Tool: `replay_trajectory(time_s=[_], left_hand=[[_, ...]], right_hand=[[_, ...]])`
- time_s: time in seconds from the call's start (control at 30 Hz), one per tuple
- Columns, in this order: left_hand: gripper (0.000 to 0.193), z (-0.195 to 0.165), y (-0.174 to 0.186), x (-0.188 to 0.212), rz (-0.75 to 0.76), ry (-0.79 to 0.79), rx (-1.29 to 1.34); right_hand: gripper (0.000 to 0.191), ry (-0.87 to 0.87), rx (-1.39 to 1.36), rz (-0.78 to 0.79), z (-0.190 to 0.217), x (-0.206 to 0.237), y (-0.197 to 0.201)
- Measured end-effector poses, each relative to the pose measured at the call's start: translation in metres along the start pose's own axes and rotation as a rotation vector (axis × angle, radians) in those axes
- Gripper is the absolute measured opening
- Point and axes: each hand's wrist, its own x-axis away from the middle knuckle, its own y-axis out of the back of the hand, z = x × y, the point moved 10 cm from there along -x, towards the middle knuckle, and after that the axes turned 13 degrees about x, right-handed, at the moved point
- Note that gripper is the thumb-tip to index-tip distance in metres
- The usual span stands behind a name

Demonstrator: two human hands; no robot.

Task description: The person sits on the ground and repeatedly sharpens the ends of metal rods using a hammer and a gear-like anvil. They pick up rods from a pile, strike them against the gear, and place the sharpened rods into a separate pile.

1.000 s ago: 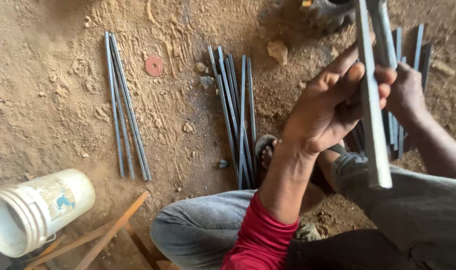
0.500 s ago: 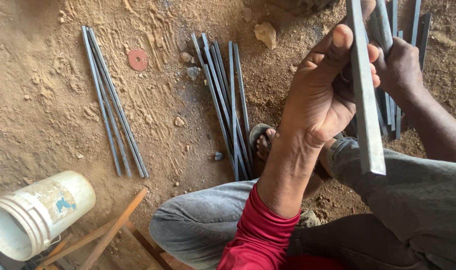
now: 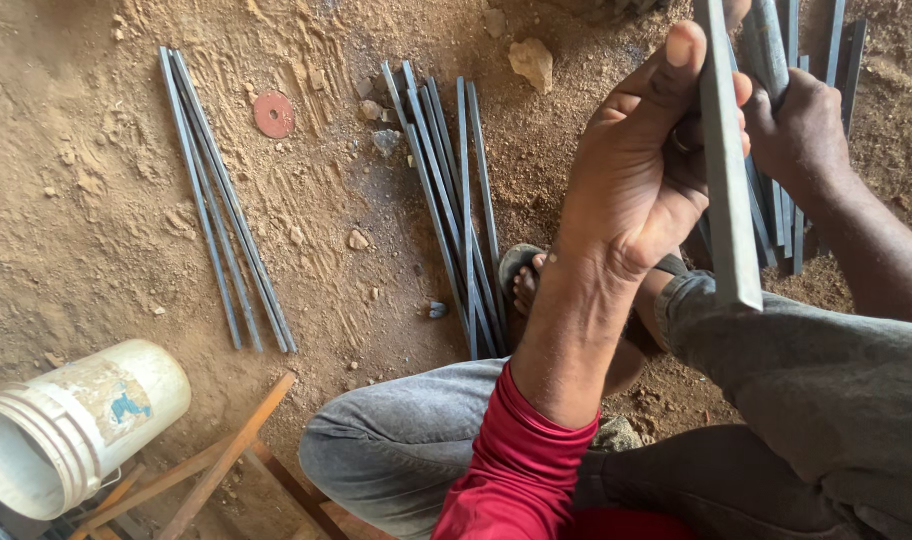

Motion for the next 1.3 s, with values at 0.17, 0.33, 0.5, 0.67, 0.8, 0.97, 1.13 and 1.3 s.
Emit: replay_trajectory(time_s=[0.17,0.33,0.5,0.67,0.8,0.97,1.13,1.3], left_hand=[[0.028,-0.027,0.064,-0.031,-0.166,0.069,-0.287],[0.024,-0.073,0.146,-0.103,-0.557,-0.196,-1.035],[0.027,-0.073,0.188,-0.142,-0.506,-0.123,-0.847],[0.027,-0.072,0.195,-0.14,-0.496,-0.038,-0.726],[0.028,-0.07,0.191,-0.14,-0.485,-0.024,-0.683],[0.028,-0.075,0.196,-0.139,-0.513,-0.046,-0.748],[0.021,-0.071,0.188,-0.132,-0.427,-0.025,-0.765],[0.03,-0.048,0.142,-0.091,-0.272,0.165,-0.501]], right_hand=[[0.046,-0.089,-0.036,0.057,-0.004,0.0,0.007],[0.042,-0.175,-0.269,0.055,0.003,0.004,0.027],[0.048,0.265,-0.335,-0.267,0.032,-0.007,0.082],[0.046,0.316,-0.159,-0.215,0.033,-0.045,0.071],[0.037,0.096,0.1,0.092,0.016,-0.053,0.043],[0.039,-0.048,0.069,-0.005,0.021,-0.015,0.038],[0.037,-0.182,-0.069,0.094,0.009,0.008,0.021],[0.038,-0.207,-0.027,0.103,0.004,0.01,0.023]])
